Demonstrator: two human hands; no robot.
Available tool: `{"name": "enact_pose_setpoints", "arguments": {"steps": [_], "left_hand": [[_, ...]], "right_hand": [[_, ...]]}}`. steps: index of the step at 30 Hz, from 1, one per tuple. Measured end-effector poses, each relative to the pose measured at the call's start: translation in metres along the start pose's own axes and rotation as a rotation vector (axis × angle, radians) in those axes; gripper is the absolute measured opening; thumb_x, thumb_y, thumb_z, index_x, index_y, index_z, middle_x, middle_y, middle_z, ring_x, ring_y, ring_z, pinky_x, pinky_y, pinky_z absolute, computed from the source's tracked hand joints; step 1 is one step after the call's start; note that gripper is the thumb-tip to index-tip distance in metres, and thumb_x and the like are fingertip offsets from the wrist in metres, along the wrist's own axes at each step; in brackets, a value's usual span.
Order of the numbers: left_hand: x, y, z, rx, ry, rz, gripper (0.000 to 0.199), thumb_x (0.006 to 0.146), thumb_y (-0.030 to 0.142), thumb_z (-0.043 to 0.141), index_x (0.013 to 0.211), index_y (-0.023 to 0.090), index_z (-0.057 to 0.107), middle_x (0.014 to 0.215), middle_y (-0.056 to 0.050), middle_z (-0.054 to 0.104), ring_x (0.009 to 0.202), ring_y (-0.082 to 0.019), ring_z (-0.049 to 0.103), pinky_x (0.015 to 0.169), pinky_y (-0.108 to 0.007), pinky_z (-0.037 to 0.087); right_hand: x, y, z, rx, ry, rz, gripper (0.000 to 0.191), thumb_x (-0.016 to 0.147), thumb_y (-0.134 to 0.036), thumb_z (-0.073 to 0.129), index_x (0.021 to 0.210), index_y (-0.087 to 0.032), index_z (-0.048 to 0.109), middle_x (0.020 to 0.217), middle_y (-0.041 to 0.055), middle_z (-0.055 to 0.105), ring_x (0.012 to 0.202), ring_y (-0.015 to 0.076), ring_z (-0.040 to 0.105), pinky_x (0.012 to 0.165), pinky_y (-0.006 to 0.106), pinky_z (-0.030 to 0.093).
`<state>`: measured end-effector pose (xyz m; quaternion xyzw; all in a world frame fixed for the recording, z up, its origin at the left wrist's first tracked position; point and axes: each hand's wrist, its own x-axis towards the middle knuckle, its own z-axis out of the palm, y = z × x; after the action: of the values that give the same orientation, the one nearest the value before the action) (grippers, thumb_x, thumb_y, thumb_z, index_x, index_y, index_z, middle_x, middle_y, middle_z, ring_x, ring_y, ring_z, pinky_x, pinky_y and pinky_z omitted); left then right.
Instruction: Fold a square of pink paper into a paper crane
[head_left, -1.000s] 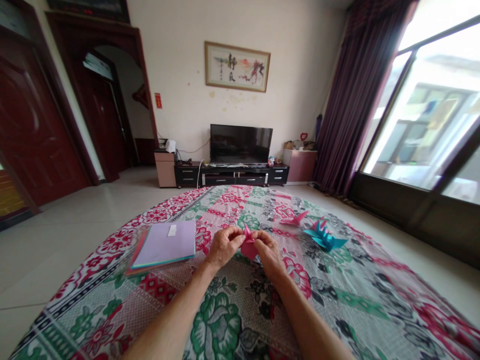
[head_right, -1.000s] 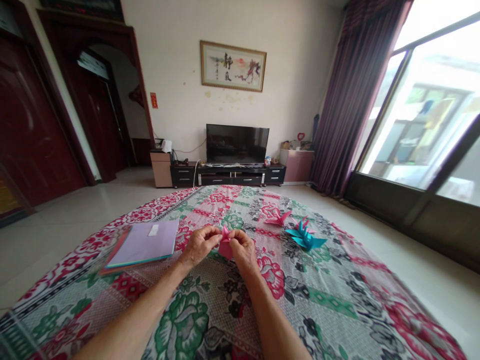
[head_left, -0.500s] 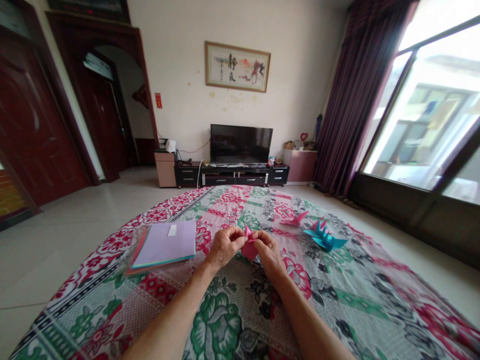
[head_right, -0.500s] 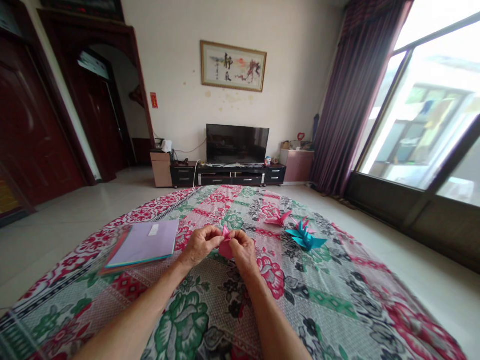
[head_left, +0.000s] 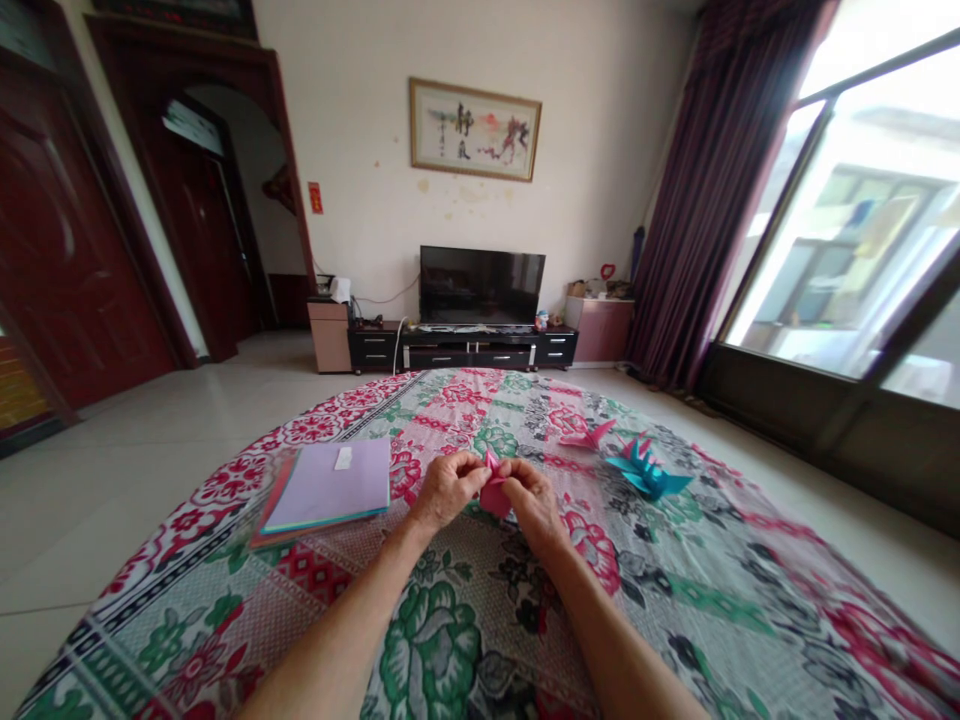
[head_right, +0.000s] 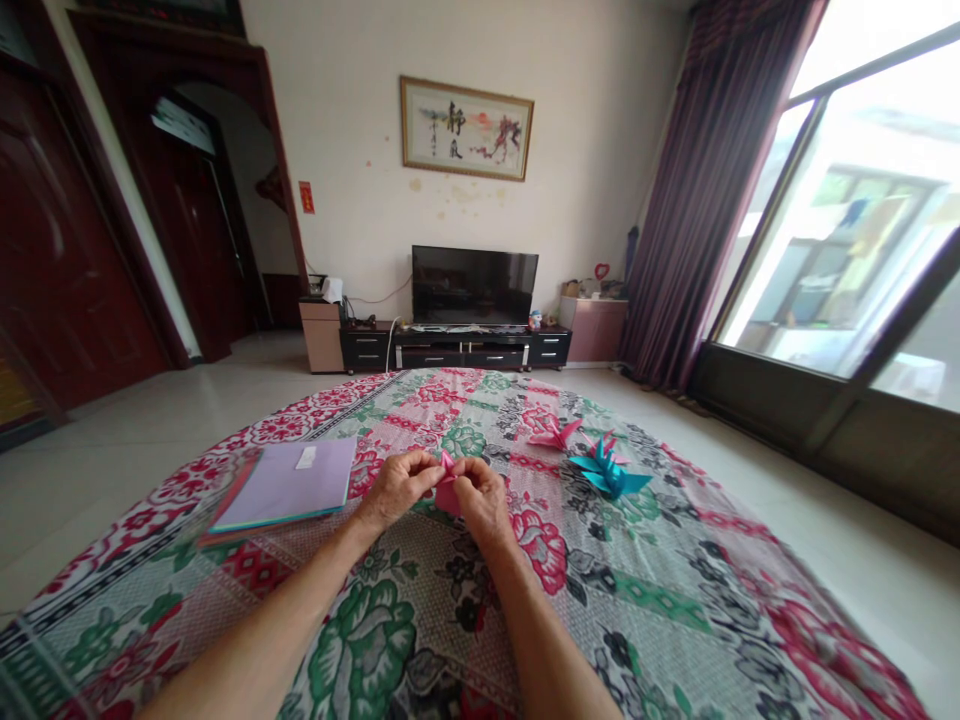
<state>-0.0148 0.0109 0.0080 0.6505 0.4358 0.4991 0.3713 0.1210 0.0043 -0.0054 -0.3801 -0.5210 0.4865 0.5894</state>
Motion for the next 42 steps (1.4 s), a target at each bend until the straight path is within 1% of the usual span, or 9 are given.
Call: {"name": "enact_pose_setpoints", "arguments": {"steps": [7,11,16,22,26,29,32,36,42], "left_hand": [[0.0002,0.0014,0.0005,-0.01,0.021,-0.038,0.015,0.068,0.029,0.057,0.063,0.014,0.057,0.051,0.003,0.049,0.047,-0.008,0.044,0.046,-0.018,0.035],[0.0005,0.001,0.0016,-0.014,0.048,-0.061,0.014,0.066,0.028,0.057,0.062,0.014,0.056,0.051,0.003,0.05,0.046,-0.008,0.045,0.045,-0.019,0.036],[0.0008,0.001,0.002,-0.064,0.04,-0.084,0.014,0.065,0.027,0.057,0.066,0.014,0.056,0.052,0.003,0.052,0.045,-0.008,0.046,0.044,-0.019,0.037],[0.0006,-0.0008,0.002,-0.038,0.057,-0.027,0.011,0.065,0.026,0.057,0.064,0.015,0.056,0.052,0.004,0.051,0.047,-0.008,0.046,0.046,-0.019,0.036],[-0.0002,-0.0011,0.0019,0.0,0.079,0.02,0.012,0.067,0.026,0.056,0.061,0.015,0.057,0.051,0.003,0.05,0.049,-0.009,0.045,0.046,-0.019,0.035],[-0.0002,-0.0011,0.0017,0.011,0.089,0.026,0.013,0.067,0.027,0.056,0.06,0.016,0.058,0.052,0.003,0.051,0.05,-0.009,0.045,0.047,-0.019,0.034],[0.0002,-0.0006,0.001,0.001,0.083,-0.013,0.012,0.065,0.027,0.057,0.06,0.015,0.057,0.05,0.004,0.05,0.048,-0.009,0.044,0.046,-0.019,0.033],[0.0007,-0.0002,-0.0002,-0.075,0.049,-0.087,0.014,0.065,0.028,0.058,0.061,0.015,0.056,0.047,0.004,0.048,0.044,-0.008,0.042,0.045,-0.019,0.033],[0.002,-0.0047,-0.0017,-0.119,0.031,-0.085,0.02,0.068,0.033,0.059,0.066,0.014,0.058,0.048,0.003,0.05,0.043,-0.007,0.044,0.044,-0.019,0.033]], "right_hand": [[0.0001,-0.0009,-0.0013,-0.009,-0.013,-0.008,0.012,0.058,-0.022,0.051,0.068,-0.018,0.052,0.057,-0.0045,0.052,0.047,0.0076,0.041,0.045,0.019,0.032],[0.0008,0.0007,-0.001,-0.026,-0.016,-0.021,0.012,0.058,-0.021,0.05,0.069,-0.017,0.052,0.055,-0.0051,0.05,0.046,0.0073,0.039,0.045,0.019,0.031],[0.0013,0.0014,0.0004,-0.022,-0.009,-0.025,0.012,0.057,-0.021,0.05,0.068,-0.017,0.052,0.055,-0.0054,0.051,0.046,0.0072,0.039,0.044,0.019,0.031],[0.0011,0.0008,0.0013,-0.019,0.003,-0.013,0.012,0.057,-0.021,0.051,0.068,-0.017,0.052,0.055,-0.0053,0.051,0.045,0.0069,0.04,0.044,0.019,0.032],[0.0009,0.0024,0.0016,-0.005,-0.022,-0.006,0.013,0.058,-0.021,0.053,0.071,-0.017,0.053,0.054,-0.0053,0.052,0.044,0.0071,0.042,0.043,0.019,0.032],[0.0016,0.0046,0.0021,0.0,-0.041,-0.013,0.013,0.06,-0.023,0.057,0.07,-0.017,0.052,0.052,-0.0054,0.051,0.044,0.0067,0.041,0.042,0.019,0.033],[0.0029,0.0066,0.0027,0.005,-0.055,-0.026,0.015,0.061,-0.026,0.061,0.07,-0.017,0.052,0.053,-0.0054,0.051,0.044,0.0062,0.041,0.043,0.018,0.034],[0.005,0.0082,0.0033,0.006,-0.057,-0.033,0.02,0.061,-0.03,0.063,0.07,-0.017,0.052,0.056,-0.0045,0.052,0.046,0.0064,0.043,0.045,0.019,0.035],[0.0052,0.0058,0.0037,-0.013,-0.053,-0.037,0.025,0.06,-0.036,0.066,0.068,-0.017,0.052,0.054,-0.005,0.051,0.045,0.0065,0.041,0.044,0.019,0.033]]}}
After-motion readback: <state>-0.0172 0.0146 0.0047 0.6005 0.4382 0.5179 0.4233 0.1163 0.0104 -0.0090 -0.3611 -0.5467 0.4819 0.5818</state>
